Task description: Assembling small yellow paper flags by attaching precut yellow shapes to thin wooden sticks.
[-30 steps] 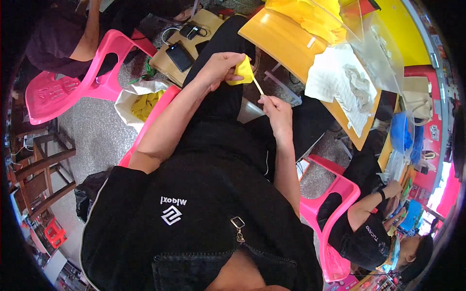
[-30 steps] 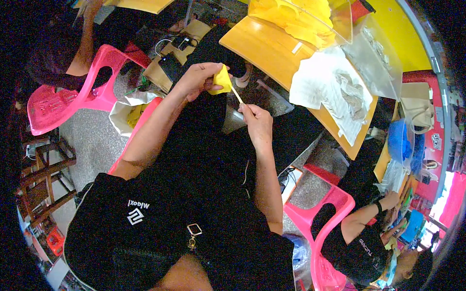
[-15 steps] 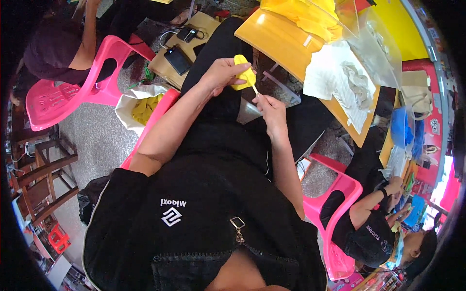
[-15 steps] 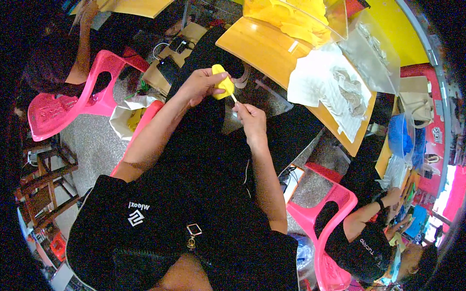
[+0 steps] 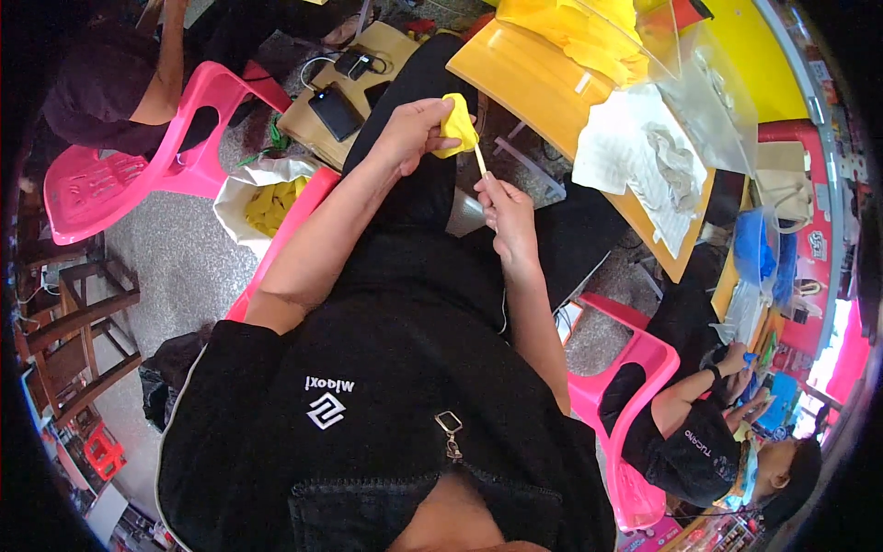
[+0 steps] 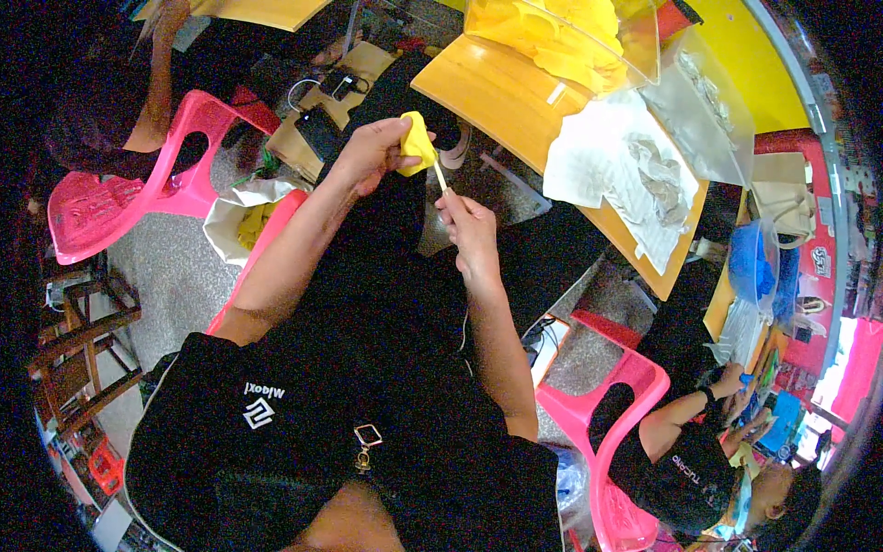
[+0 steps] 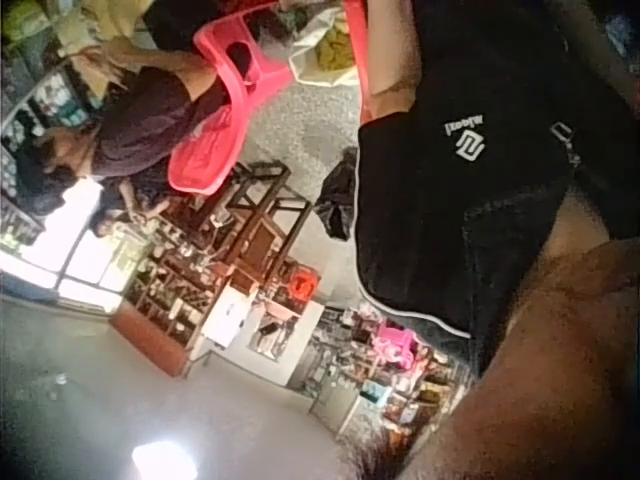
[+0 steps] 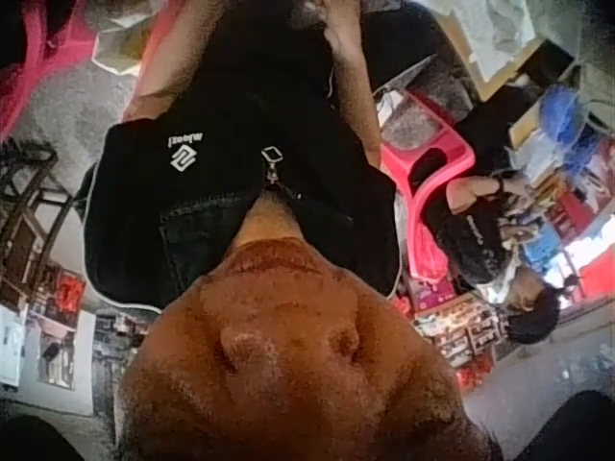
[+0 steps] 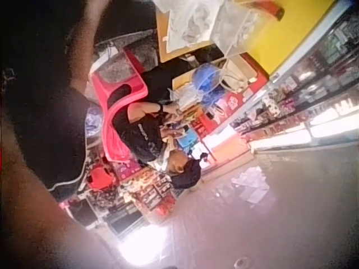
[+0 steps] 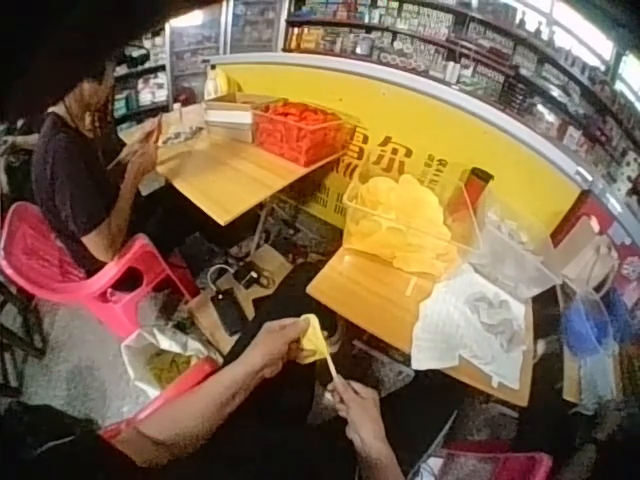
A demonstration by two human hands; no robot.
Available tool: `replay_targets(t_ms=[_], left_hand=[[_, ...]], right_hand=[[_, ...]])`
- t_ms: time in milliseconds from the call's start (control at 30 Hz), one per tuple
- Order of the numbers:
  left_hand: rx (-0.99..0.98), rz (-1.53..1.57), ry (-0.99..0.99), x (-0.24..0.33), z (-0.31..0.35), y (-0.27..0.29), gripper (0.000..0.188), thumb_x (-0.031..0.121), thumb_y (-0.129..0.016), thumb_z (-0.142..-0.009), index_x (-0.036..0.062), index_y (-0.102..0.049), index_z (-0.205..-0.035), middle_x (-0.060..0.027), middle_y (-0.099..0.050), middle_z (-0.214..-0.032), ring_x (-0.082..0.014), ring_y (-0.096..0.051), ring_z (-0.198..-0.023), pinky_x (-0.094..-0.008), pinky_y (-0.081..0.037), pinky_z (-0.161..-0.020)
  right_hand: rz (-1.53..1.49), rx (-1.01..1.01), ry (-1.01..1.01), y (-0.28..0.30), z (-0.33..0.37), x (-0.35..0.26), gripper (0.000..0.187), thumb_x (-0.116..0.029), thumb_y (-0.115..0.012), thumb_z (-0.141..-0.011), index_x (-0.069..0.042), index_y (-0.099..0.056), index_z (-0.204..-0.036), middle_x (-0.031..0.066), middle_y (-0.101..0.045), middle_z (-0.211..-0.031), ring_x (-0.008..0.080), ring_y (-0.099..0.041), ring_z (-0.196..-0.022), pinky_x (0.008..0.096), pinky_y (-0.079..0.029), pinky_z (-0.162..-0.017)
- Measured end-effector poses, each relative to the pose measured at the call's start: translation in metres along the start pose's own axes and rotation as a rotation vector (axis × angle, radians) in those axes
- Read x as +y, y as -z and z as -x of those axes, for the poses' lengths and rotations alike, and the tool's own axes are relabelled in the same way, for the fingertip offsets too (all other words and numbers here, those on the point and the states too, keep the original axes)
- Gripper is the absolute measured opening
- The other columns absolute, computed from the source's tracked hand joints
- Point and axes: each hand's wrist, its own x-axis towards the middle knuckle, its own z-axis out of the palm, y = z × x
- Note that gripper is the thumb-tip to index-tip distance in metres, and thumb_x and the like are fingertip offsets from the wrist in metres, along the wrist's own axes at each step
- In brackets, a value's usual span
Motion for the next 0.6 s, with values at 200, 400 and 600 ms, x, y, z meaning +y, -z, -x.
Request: replay_targets(t_ms=[200, 400, 600], left_hand=[[0.114, -0.005, -0.073, -0.003, 0.000, -0.010, 0.027, 0.024, -0.058, -0.088, -0.0014, -0.061, -0.097, -0.0050, -0.063, -0.085, -0.0123, -0.062, -0.071, -0.0277, -0.056, -0.062], [0.224, -0.210, -0.139, -0.003, 0.004, 0.006, 0.026, 0.026, -0.057, -0.089, 0.0005, -0.062, -0.092, -0.0031, -0.059, -0.078, -0.0099, -0.059, -0.066, -0.0232, -0.055, -0.055], [0.120, -0.204, -0.152, 0.007, 0.004, -0.003, 0.024, 0.026, -0.048, -0.094, 0.0041, -0.057, -0.092, -0.0040, -0.061, -0.080, -0.0102, -0.061, -0.068, -0.0240, -0.055, -0.056]], right_hand=[[-0.076, -0.026, -0.030, 0.008, 0.003, -0.002, 0.023, -0.025, -0.059, -0.087, -0.003, -0.064, -0.079, -0.0052, -0.048, -0.061, 0.0022, -0.034, -0.046, 0.0173, -0.022, -0.040], [0.139, -0.098, 0.116, 0.010, 0.002, -0.010, 0.022, -0.019, -0.056, -0.089, 0.000, -0.066, -0.088, -0.0033, -0.050, -0.063, 0.0024, -0.037, -0.049, 0.0162, -0.025, -0.043], [0.451, -0.128, 0.186, 0.072, 0.034, -0.045, 0.019, -0.017, -0.055, -0.088, -0.002, -0.067, -0.089, -0.0019, -0.054, -0.066, 0.0040, -0.043, -0.055, 0.0173, -0.032, -0.048]])
